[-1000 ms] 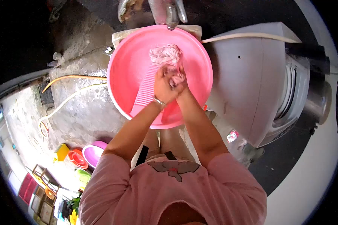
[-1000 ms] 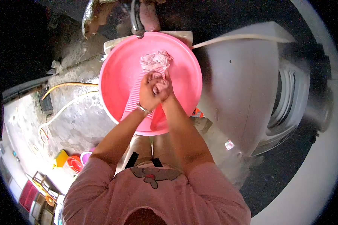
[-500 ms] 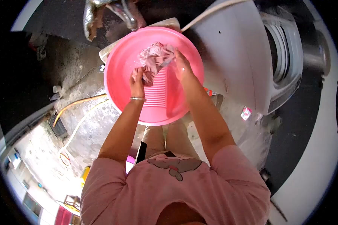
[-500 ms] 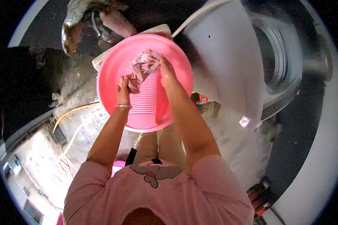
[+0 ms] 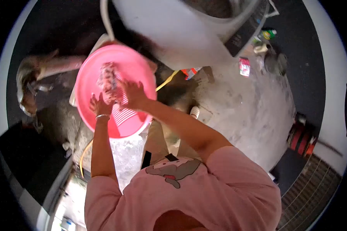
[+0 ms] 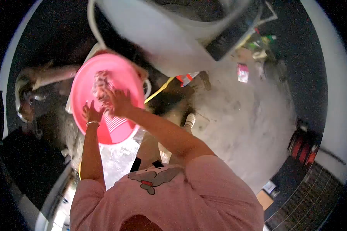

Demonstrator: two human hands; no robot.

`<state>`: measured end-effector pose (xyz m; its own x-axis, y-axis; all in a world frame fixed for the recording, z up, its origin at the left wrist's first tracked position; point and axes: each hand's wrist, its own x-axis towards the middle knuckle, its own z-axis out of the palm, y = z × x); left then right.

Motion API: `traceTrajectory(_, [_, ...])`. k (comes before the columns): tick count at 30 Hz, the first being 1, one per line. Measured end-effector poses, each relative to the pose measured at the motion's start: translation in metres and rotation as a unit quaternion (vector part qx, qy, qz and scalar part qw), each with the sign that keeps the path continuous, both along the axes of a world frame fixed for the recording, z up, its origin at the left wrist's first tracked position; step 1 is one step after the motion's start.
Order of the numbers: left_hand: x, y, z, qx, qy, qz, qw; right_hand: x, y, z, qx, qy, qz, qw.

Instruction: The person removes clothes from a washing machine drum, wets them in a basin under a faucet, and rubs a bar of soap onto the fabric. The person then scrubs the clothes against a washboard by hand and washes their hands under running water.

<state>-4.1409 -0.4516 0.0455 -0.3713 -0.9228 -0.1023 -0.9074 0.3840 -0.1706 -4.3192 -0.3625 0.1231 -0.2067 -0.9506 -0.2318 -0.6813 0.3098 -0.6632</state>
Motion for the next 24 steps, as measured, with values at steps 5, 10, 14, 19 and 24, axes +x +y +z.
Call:
traceTrajectory(5, [-0.03, 0.017, -0.057, 0.287, 0.323, -0.032, 0.901, -0.093, 0.095, -0.044, 0.072, -0.255, -0.099, 0.959])
traceTrajectory(10, [-0.129, 0.117, -0.022, 0.244, 0.14, -0.03, 0.959, -0.212, 0.26, -0.065, 0.058, -0.239, -0.248, 0.937])
traceTrajectory(14, [-0.24, 0.212, 0.024, 0.052, -0.074, 0.15, 0.985, -0.303, 0.41, -0.093, -0.01, -0.103, -0.345, 0.933])
traceTrajectory(19, [-0.312, 0.284, -0.002, 0.053, 0.036, -0.011, 0.998, -0.42, 0.574, -0.06, 0.051, -0.259, -0.533, 0.804])
traceTrajectory(24, [-0.388, 0.324, -0.05, 0.219, 0.027, 0.019, 0.975, -0.488, 0.695, -0.079, -0.008, -0.133, -0.627, 0.768])
